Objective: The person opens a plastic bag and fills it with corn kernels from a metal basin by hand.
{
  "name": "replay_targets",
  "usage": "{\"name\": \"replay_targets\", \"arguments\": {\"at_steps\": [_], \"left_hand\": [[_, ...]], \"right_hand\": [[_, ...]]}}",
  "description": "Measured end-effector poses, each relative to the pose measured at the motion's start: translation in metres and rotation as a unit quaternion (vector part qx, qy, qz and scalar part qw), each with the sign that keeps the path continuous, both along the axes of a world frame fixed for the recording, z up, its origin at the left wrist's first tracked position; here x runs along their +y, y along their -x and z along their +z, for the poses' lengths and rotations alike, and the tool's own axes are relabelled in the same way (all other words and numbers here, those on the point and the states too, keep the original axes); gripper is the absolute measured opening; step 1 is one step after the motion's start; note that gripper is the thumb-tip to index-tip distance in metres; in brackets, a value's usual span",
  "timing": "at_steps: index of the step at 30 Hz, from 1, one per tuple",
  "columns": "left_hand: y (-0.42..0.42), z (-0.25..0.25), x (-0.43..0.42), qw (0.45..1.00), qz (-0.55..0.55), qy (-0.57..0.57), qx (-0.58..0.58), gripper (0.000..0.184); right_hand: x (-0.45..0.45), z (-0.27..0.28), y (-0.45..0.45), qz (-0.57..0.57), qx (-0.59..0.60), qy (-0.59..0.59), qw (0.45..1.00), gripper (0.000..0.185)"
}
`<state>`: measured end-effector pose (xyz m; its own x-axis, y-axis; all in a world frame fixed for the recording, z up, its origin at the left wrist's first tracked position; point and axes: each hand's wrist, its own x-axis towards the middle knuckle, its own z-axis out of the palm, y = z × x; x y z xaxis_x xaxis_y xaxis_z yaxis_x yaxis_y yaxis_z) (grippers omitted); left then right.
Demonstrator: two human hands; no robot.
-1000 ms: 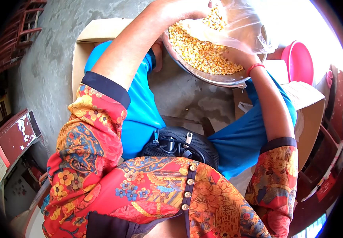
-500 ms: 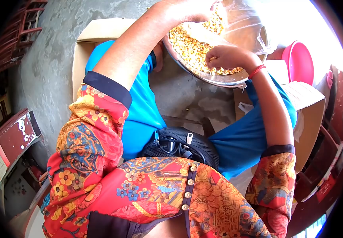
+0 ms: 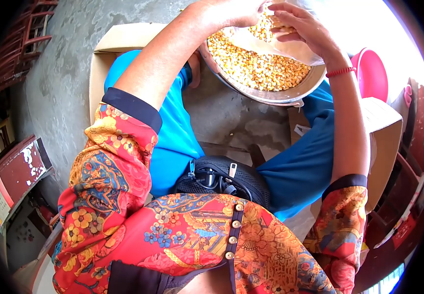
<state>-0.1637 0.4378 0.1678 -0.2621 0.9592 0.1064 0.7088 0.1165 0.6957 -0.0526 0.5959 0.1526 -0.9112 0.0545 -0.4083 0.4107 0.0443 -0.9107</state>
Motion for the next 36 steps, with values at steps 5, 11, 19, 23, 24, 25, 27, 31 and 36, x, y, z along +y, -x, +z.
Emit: {"name": "replay_targets", "arguments": {"at_steps": [5,11,19,23,24,25,27,31,36], "left_hand": [[0.001,-0.003,0.000,1.000,0.015,-0.007,0.011,0.051],[-0.001,0.001,0.000,0.998,-0.005,-0.055,-0.005,0.055],[0.006,0.006,-0.003,0.998,-0.024,-0.055,-0.023,0.056],[0.000,0.012,-0.004,1.000,0.009,-0.006,0.012,0.055],[0.000,0.010,-0.004,1.000,0.009,-0.006,0.012,0.055],[0.000,0.006,-0.004,1.000,0.010,-0.016,0.003,0.054],[0.002,0.002,-0.003,1.000,0.012,-0.027,-0.006,0.053],[0.000,0.012,-0.005,0.999,-0.003,-0.012,-0.034,0.051],[-0.001,0.009,-0.004,0.999,0.006,0.002,-0.042,0.049]], "right_hand": [[0.040,-0.062,-0.001,0.082,0.271,-0.591,0.755,0.040],[0.042,-0.056,-0.011,0.119,0.118,-0.528,0.833,0.060],[0.028,-0.056,-0.019,0.213,0.100,-0.519,0.821,0.035],[0.006,-0.039,-0.009,0.235,0.194,-0.434,0.848,0.015],[-0.013,-0.013,-0.008,0.254,0.111,-0.329,0.903,0.017],[-0.029,0.006,-0.008,0.268,0.026,-0.217,0.938,0.019],[-0.043,0.023,-0.011,0.337,-0.019,-0.129,0.932,0.021],[-0.067,-0.007,-0.021,0.414,-0.103,-0.173,0.887,0.024],[-0.067,-0.077,-0.045,0.403,0.009,-0.440,0.802,0.043]]}}
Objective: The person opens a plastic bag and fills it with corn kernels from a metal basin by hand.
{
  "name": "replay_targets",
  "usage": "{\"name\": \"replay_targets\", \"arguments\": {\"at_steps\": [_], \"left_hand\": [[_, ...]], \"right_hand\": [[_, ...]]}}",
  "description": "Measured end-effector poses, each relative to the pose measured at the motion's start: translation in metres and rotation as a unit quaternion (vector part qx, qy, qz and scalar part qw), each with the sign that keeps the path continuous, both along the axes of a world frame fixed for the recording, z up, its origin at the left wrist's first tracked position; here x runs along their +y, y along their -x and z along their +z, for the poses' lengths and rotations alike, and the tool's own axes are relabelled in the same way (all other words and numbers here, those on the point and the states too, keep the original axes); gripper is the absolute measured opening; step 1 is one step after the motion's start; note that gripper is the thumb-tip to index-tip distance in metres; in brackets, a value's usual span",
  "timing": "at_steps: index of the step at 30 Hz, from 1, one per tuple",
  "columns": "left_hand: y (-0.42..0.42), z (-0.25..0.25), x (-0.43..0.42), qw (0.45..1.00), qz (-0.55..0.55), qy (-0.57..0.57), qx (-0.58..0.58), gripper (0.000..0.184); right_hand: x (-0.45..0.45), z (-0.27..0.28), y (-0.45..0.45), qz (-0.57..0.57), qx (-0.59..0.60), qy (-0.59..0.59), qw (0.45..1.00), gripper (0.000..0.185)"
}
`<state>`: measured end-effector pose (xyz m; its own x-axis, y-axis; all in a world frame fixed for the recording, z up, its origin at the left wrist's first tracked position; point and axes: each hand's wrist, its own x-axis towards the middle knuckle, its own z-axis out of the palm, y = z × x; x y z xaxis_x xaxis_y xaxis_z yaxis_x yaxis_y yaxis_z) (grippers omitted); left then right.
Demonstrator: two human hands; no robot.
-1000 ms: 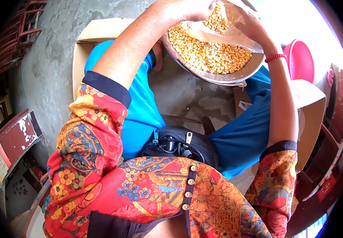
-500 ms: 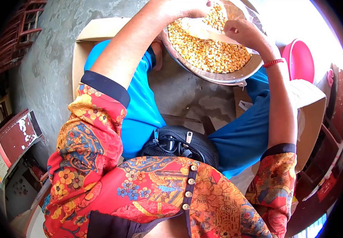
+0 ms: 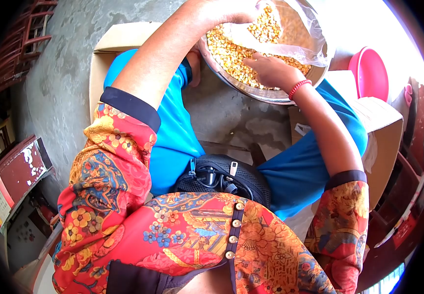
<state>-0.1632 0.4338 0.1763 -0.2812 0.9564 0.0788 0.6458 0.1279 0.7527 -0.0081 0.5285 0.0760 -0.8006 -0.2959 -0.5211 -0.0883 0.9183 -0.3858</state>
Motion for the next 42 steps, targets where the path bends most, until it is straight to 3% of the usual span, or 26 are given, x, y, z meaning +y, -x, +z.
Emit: {"name": "replay_targets", "arguments": {"at_steps": [3,5,9,10,11,13,14,19,25,28,31,35,36,37,38,39,42], "left_hand": [[0.000,0.004,-0.002,1.000,-0.004,0.023,-0.011,0.047],[-0.002,0.006,-0.003,1.000,0.005,0.018,-0.007,0.047],[-0.003,0.010,-0.004,0.999,0.010,0.031,-0.014,0.047],[-0.001,0.005,-0.003,0.999,0.009,0.040,-0.005,0.047],[0.000,0.003,-0.002,0.999,0.008,0.050,0.004,0.047],[-0.001,0.000,-0.002,0.999,0.008,0.033,0.010,0.046],[0.000,0.000,-0.001,1.000,0.009,0.016,0.017,0.046],[0.002,-0.001,-0.001,1.000,-0.003,0.012,0.006,0.045],[0.004,-0.002,-0.001,0.999,0.000,0.033,0.000,0.045],[0.004,0.001,-0.001,0.999,-0.004,0.050,0.009,0.047],[0.001,0.003,-0.001,0.999,-0.002,0.044,0.026,0.049],[-0.001,0.001,0.001,0.999,-0.010,-0.011,0.032,0.052],[0.000,0.001,0.002,0.999,-0.011,-0.011,0.033,0.052],[0.001,0.002,0.002,0.998,-0.041,-0.043,0.036,0.053],[0.002,0.003,0.003,0.994,-0.071,-0.075,0.039,0.055],[0.004,0.001,0.004,0.993,-0.072,-0.079,0.041,0.055],[0.007,-0.007,-0.001,0.996,-0.051,-0.040,0.067,0.057]], "right_hand": [[-0.002,-0.013,-0.005,-0.034,0.003,-0.024,0.999,0.038],[-0.004,-0.018,-0.005,0.013,-0.078,-0.020,0.997,0.035],[-0.001,-0.038,-0.002,0.060,-0.038,-0.020,0.997,0.027],[0.006,-0.037,-0.003,-0.027,-0.049,0.078,0.995,0.021],[0.007,-0.028,0.001,-0.027,-0.050,0.078,0.995,0.021],[0.010,-0.012,0.008,-0.116,-0.193,0.095,0.970,0.018],[0.013,-0.010,0.011,-0.091,-0.220,0.106,0.965,0.014],[0.011,0.038,0.024,-0.101,-0.276,0.199,0.935,0.013],[0.035,0.101,0.035,-0.122,-0.172,0.310,0.927,0.013],[0.049,0.106,0.035,-0.177,-0.048,0.315,0.931,0.014],[0.070,0.067,0.038,-0.264,0.054,0.322,0.908,0.021],[0.066,0.073,0.036,-0.258,0.131,0.273,0.918,0.028],[0.066,0.079,0.035,-0.155,0.292,0.176,0.927,0.029],[0.066,0.089,0.035,-0.044,0.439,0.069,0.895,0.030],[0.047,0.125,0.036,-0.316,0.137,0.148,0.927,0.020],[0.050,0.123,0.037,-0.317,0.140,0.145,0.927,0.020],[0.056,0.093,0.048,-0.262,0.333,0.259,0.868,0.015]]}}
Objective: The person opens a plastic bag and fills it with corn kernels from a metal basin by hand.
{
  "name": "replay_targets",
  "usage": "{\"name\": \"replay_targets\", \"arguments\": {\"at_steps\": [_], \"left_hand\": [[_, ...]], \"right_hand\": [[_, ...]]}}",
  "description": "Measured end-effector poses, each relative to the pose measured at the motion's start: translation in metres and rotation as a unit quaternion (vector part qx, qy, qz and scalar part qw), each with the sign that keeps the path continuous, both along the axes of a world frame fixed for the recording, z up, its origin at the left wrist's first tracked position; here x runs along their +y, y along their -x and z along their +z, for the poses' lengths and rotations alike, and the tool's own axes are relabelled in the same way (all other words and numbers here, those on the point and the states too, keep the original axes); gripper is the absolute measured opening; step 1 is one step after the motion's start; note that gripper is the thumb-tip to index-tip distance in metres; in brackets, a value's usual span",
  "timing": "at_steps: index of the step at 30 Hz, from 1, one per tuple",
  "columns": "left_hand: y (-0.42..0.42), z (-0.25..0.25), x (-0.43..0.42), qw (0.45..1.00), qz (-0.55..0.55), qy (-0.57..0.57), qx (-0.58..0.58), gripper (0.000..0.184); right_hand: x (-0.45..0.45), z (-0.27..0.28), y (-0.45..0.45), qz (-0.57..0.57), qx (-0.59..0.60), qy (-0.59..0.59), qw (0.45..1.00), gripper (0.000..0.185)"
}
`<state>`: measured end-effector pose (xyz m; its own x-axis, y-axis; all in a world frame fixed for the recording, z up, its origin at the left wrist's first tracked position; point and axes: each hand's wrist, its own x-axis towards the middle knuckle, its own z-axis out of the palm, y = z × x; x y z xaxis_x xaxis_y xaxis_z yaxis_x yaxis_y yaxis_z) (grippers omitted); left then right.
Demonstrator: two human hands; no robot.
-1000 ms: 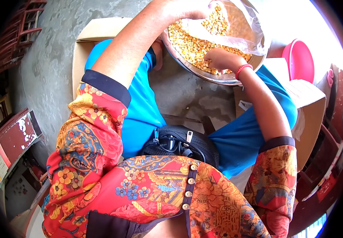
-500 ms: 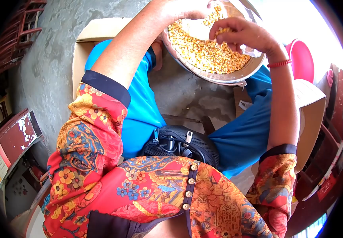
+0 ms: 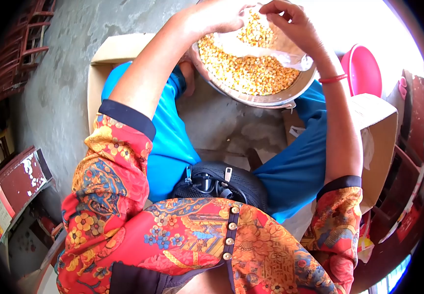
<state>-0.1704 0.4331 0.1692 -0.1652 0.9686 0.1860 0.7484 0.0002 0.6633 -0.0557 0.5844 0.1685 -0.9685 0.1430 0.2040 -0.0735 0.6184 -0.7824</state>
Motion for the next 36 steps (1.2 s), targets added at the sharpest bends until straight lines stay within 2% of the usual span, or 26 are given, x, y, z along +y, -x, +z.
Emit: {"name": "replay_targets", "arguments": {"at_steps": [1,3,4,5,7,8,9,11,12,13,15,17,19,20,21,23,24,26,27,28,29,30,31,33,34,36], "left_hand": [[0.000,-0.006,-0.002,1.000,-0.006,-0.009,0.007,0.057],[0.002,-0.018,0.000,0.994,0.082,0.065,-0.003,0.044],[0.003,-0.012,-0.002,0.990,0.091,0.110,0.004,0.051],[0.002,-0.010,-0.005,0.992,0.083,0.098,0.010,0.051],[0.004,-0.016,-0.008,0.994,0.082,0.046,-0.060,0.049],[0.007,-0.028,-0.012,0.995,0.075,0.021,-0.062,0.050],[0.011,-0.040,-0.015,0.995,0.070,-0.004,-0.065,0.051],[0.006,-0.041,-0.023,0.981,0.107,0.123,-0.106,0.051],[0.004,-0.049,-0.029,0.975,0.101,0.154,-0.124,0.051],[0.002,-0.054,-0.033,0.968,0.096,0.186,-0.141,0.052],[-0.014,-0.047,-0.041,0.928,0.119,0.181,-0.302,0.053],[-0.025,-0.051,-0.054,0.910,0.156,0.158,-0.351,0.054],[-0.030,-0.077,-0.070,0.936,0.125,0.172,-0.282,0.052],[-0.023,-0.088,-0.062,0.927,0.129,0.207,-0.285,0.051],[-0.028,-0.077,-0.059,0.930,0.135,0.222,-0.258,0.050],[-0.037,-0.106,-0.070,0.943,0.151,0.206,-0.213,0.048],[-0.043,-0.101,-0.071,0.962,0.139,0.217,-0.090,0.049],[-0.045,-0.095,-0.070,0.960,0.088,0.253,-0.082,0.052],[-0.050,-0.072,-0.061,0.934,0.039,0.288,-0.208,0.054],[-0.049,-0.075,-0.060,0.921,0.026,0.321,-0.222,0.054],[-0.051,-0.078,-0.061,0.906,0.011,0.351,-0.234,0.055],[-0.051,-0.087,-0.063,0.906,0.017,0.363,-0.216,0.053],[-0.053,-0.095,-0.066,0.897,0.050,0.385,-0.213,0.048],[-0.050,-0.118,-0.071,0.892,0.067,0.409,-0.179,0.045],[-0.061,-0.102,-0.070,0.891,0.063,0.413,-0.178,0.045],[-0.054,-0.115,-0.069,0.924,0.059,0.352,-0.139,0.039]], "right_hand": [[0.003,-0.003,0.001,-0.072,-0.019,-0.051,0.996,0.014],[0.004,0.017,-0.006,-0.060,0.063,-0.250,0.964,0.025],[0.031,-0.028,0.008,-0.025,0.197,-0.333,0.922,0.042],[0.036,-0.049,0.002,-0.060,0.116,-0.261,0.957,0.051],[0.038,-0.067,-0.012,-0.126,0.059,-0.332,0.933,0.029],[0.039,-0.073,-0.021,-0.143,-0.002,-0.349,0.926,0.022],[0.042,-0.072,-0.032,-0.131,-0.125,-0.315,0.931,0.022],[0.038,-0.055,-0.040,-0.090,-0.298,-0.313,0.897,0.017],[0.039,-0.058,-0.046,-0.084,-0.293,-0.299,0.904,0.015],[0.039,-0.065,-0.050,-0.077,-0.286,-0.283,0.912,0.013],[0.030,-0.060,-0.061,-0.080,-0.284,-0.212,0.932,0.015],[0.009,-0.043,-0.075,-0.111,-0.247,-0.065,0.961,0.014],[-0.002,-0.049,-0.086,-0.068,-0.225,0.162,0.958,0.013],[0.002,-0.059,-0.070,-0.055,-0.264,0.233,0.934,0.013],[0.004,-0.053,-0.064,-0.039,-0.269,0.288,0.918,0.014],[0.006,-0.070,-0.055,-0.015,-0.276,0.346,0.897,0.013],[0.009,-0.075,-0.049,-0.025,-0.304,0.299,0.904,0.017],[0.011,-0.074,-0.032,-0.031,-0.373,0.076,0.924,0.029],[0.012,-0.072,-0.041,-0.025,-0.336,-0.032,0.941,0.027],[0.017,-0.120,-0.045,0.125,-0.291,-0.149,0.937,0.025],[0.007,-0.144,-0.046,0.211,-0.326,-0.276,0.879,0.023],[-0.005,-0.135,-0.051,0.110,-0.434,-0.180,0.876,0.022],[-0.019,-0.115,-0.051,0.089,-0.435,-0.212,0.871,0.022],[-0.032,-0.135,-0.057,0.057,-0.401,-0.219,0.888,0.023],[-0.037,-0.104,-0.077,0.024,-0.375,-0.203,0.904,0.021],[-0.045,-0.102,-0.076,-0.013,-0.341,-0.204,0.918,0.019]]}}
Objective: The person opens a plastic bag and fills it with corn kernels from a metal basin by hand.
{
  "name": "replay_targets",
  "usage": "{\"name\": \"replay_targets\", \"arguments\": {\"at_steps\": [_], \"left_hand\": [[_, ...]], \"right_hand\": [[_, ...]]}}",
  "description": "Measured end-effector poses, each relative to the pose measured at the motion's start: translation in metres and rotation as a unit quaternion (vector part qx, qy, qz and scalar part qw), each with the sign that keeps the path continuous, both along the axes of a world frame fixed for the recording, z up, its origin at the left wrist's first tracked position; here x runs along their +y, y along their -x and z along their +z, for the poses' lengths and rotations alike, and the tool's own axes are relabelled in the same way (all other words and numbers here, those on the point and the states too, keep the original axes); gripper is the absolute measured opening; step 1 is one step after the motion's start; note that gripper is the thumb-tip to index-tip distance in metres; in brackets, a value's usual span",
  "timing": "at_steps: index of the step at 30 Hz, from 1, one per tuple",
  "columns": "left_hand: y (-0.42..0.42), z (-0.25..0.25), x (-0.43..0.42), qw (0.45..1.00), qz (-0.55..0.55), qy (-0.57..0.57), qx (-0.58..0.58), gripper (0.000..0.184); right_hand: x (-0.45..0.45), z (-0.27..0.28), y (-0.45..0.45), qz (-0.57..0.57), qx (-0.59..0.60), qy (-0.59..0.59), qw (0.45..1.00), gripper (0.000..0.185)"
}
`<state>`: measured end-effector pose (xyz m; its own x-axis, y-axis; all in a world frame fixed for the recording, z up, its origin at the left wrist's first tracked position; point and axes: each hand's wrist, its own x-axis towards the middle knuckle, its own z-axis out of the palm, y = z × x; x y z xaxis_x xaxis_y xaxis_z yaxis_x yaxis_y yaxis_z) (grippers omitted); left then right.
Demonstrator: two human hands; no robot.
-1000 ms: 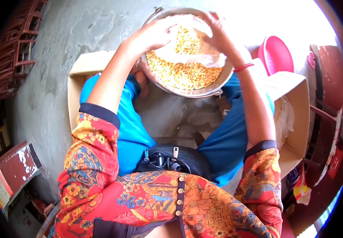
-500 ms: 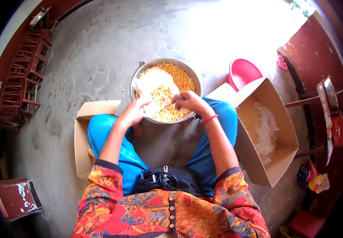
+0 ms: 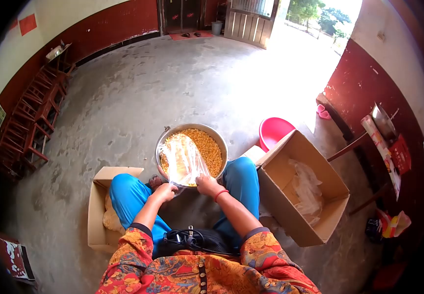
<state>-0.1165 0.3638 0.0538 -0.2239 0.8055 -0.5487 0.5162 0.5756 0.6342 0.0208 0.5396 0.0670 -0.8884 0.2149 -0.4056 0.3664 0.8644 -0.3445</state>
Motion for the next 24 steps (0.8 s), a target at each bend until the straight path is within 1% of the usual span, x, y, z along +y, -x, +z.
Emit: {"name": "replay_targets", "arguments": {"at_steps": [1,3,4,5,6,7,9,10,11,13,14,15,17,18,19,21,22,23,24], "left_hand": [[0.001,-0.004,0.001,1.000,-0.001,-0.006,0.005,0.039],[0.001,0.018,0.006,1.000,0.009,-0.020,0.005,0.033],[0.002,0.022,0.008,1.000,0.007,-0.026,0.009,0.033],[-0.026,0.050,-0.002,0.997,0.017,-0.063,0.032,0.032],[-0.031,0.050,-0.005,0.995,0.031,-0.092,0.036,0.031],[-0.032,0.053,-0.005,0.994,0.031,-0.098,0.041,0.031],[-0.034,0.060,0.001,0.983,0.110,-0.143,0.039,0.030],[-0.035,0.058,0.003,0.974,0.135,-0.148,0.102,0.032],[-0.033,0.053,0.006,0.973,0.137,-0.153,0.103,0.032],[-0.026,0.043,0.012,0.962,0.206,-0.179,0.032,0.034],[-0.027,0.045,0.016,0.944,0.239,-0.221,-0.060,0.036],[-0.028,0.045,0.019,0.942,0.242,-0.224,-0.058,0.036],[-0.038,0.051,0.022,0.904,0.247,-0.288,-0.198,0.038],[-0.043,0.055,0.023,0.903,0.234,-0.285,-0.220,0.043],[-0.046,0.063,0.026,0.902,0.236,-0.285,-0.221,0.043],[-0.053,0.080,0.025,0.921,0.212,-0.246,-0.215,0.052],[-0.052,0.072,0.028,0.927,0.196,-0.238,-0.212,0.057],[-0.053,0.066,0.027,0.926,0.198,-0.239,-0.214,0.057],[-0.054,0.062,0.026,0.951,0.165,-0.223,-0.137,0.060]], "right_hand": [[-0.001,-0.001,0.000,-0.015,0.000,0.008,1.000,0.020],[-0.003,0.008,0.002,-0.032,0.001,0.012,0.999,0.021],[-0.003,0.013,0.003,-0.041,-0.020,0.016,0.999,0.022],[-0.015,0.040,-0.025,-0.052,-0.017,0.012,0.998,0.024],[-0.017,0.034,-0.030,-0.054,0.007,0.007,0.998,0.025],[-0.019,0.028,-0.033,-0.054,0.012,0.001,0.998,0.025],[-0.022,0.018,-0.037,-0.044,0.034,-0.011,0.998,0.027],[-0.026,0.016,-0.041,-0.040,0.039,-0.030,0.998,0.028],[-0.030,0.017,-0.044,-0.038,0.061,-0.036,0.997,0.027],[-0.032,0.020,-0.043,-0.035,0.048,-0.024,0.998,0.027],[-0.033,0.020,-0.043,-0.031,0.049,-0.026,0.998,0.027],[-0.032,0.017,-0.042,-0.033,0.061,-0.017,0.997,0.026],[-0.031,0.019,-0.042,-0.032,0.072,-0.010,0.997,0.025],[-0.031,0.020,-0.042,-0.035,0.080,-0.002,0.996,0.025],[-0.029,0.024,-0.041,-0.037,0.086,0.007,0.996,0.025],[-0.029,0.023,-0.041,-0.042,0.080,0.004,0.996,0.023],[-0.027,0.021,-0.039,-0.047,0.072,0.003,0.996,0.022],[-0.027,0.020,-0.039,-0.045,0.070,0.002,0.997,0.022],[-0.026,0.020,-0.037,-0.041,0.062,0.001,0.997,0.022]]}}
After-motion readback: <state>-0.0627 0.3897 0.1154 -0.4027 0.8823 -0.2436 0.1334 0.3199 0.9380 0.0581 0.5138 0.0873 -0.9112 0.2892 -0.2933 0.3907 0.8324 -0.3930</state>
